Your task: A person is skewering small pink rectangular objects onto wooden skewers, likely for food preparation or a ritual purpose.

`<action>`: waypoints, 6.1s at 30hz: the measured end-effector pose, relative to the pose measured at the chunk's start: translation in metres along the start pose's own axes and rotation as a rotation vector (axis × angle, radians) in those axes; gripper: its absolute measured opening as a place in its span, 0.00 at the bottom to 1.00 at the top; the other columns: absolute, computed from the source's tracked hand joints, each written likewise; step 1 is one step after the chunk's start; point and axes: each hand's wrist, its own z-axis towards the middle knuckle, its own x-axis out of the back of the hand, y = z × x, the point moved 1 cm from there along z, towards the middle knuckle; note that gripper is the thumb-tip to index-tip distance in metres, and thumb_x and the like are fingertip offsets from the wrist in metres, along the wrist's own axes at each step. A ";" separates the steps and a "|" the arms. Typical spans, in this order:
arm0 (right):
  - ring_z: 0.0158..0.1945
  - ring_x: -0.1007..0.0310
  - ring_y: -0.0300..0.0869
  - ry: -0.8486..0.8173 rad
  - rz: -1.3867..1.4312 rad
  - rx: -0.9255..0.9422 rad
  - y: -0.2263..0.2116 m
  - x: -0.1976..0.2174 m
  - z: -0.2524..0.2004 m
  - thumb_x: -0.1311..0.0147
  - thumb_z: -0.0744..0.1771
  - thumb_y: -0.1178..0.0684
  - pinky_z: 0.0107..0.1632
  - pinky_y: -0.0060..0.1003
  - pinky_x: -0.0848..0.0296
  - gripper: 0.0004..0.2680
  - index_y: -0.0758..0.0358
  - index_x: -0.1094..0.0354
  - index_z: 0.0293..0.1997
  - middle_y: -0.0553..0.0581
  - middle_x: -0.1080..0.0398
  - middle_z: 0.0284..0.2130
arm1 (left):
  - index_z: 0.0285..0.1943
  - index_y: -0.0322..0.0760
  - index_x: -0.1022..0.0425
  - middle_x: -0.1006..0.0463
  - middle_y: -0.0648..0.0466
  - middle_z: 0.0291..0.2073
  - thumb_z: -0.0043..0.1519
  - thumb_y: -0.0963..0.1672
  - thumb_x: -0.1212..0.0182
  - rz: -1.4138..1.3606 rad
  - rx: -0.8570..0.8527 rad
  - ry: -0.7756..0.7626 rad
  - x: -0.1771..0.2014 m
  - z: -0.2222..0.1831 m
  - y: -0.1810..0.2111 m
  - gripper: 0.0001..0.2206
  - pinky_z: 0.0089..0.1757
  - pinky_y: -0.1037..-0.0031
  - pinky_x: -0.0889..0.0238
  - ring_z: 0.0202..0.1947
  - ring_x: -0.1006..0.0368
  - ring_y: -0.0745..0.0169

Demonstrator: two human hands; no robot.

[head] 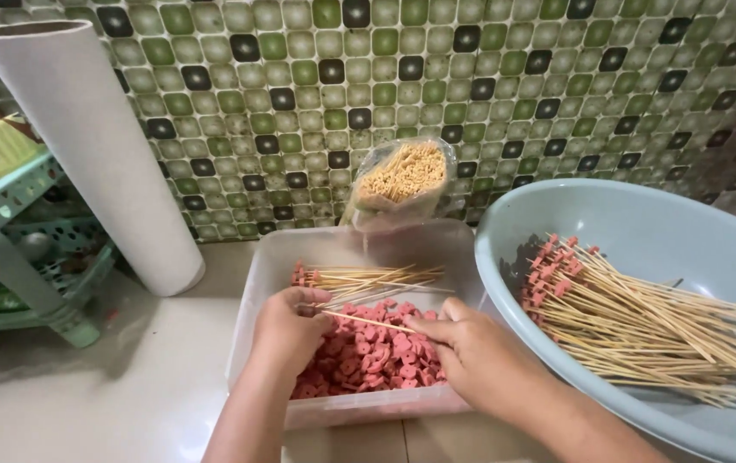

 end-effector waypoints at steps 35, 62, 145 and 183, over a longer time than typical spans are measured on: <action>0.40 0.33 0.38 -0.098 0.070 -0.159 -0.005 0.003 -0.002 0.58 0.68 0.56 0.45 0.31 0.34 0.22 0.28 0.30 0.67 0.47 0.39 0.37 | 0.49 0.47 0.18 0.18 0.57 0.38 0.62 0.42 0.34 -0.038 0.006 0.075 0.009 -0.016 0.007 0.08 0.40 0.72 0.31 0.37 0.22 0.64; 0.41 0.31 0.37 -0.124 0.024 -0.206 -0.012 0.008 -0.004 0.57 0.69 0.53 0.46 0.31 0.34 0.20 0.27 0.31 0.67 0.44 0.35 0.38 | 0.42 0.47 0.18 0.19 0.56 0.30 0.67 0.49 0.40 0.179 -0.003 -0.007 0.005 -0.023 0.015 0.08 0.37 0.74 0.41 0.31 0.32 0.63; 0.39 0.24 0.59 -0.155 -0.108 -0.214 -0.034 0.028 -0.014 0.60 0.69 0.40 0.43 0.50 0.31 0.13 0.49 0.28 0.36 0.58 0.22 0.35 | 0.41 0.44 0.17 0.19 0.59 0.41 0.64 0.47 0.36 0.304 -1.312 0.374 -0.032 0.012 0.108 0.07 0.41 0.60 0.40 0.41 0.27 0.55; 0.40 0.17 0.45 0.199 0.192 0.105 -0.017 0.036 -0.008 0.49 0.67 0.52 0.47 0.38 0.22 0.09 0.45 0.21 0.48 0.49 0.16 0.31 | 0.50 0.54 0.18 0.16 0.55 0.45 0.57 0.51 0.31 0.712 -0.336 -0.030 -0.022 -0.038 0.004 0.13 0.49 0.59 0.28 0.52 0.20 0.50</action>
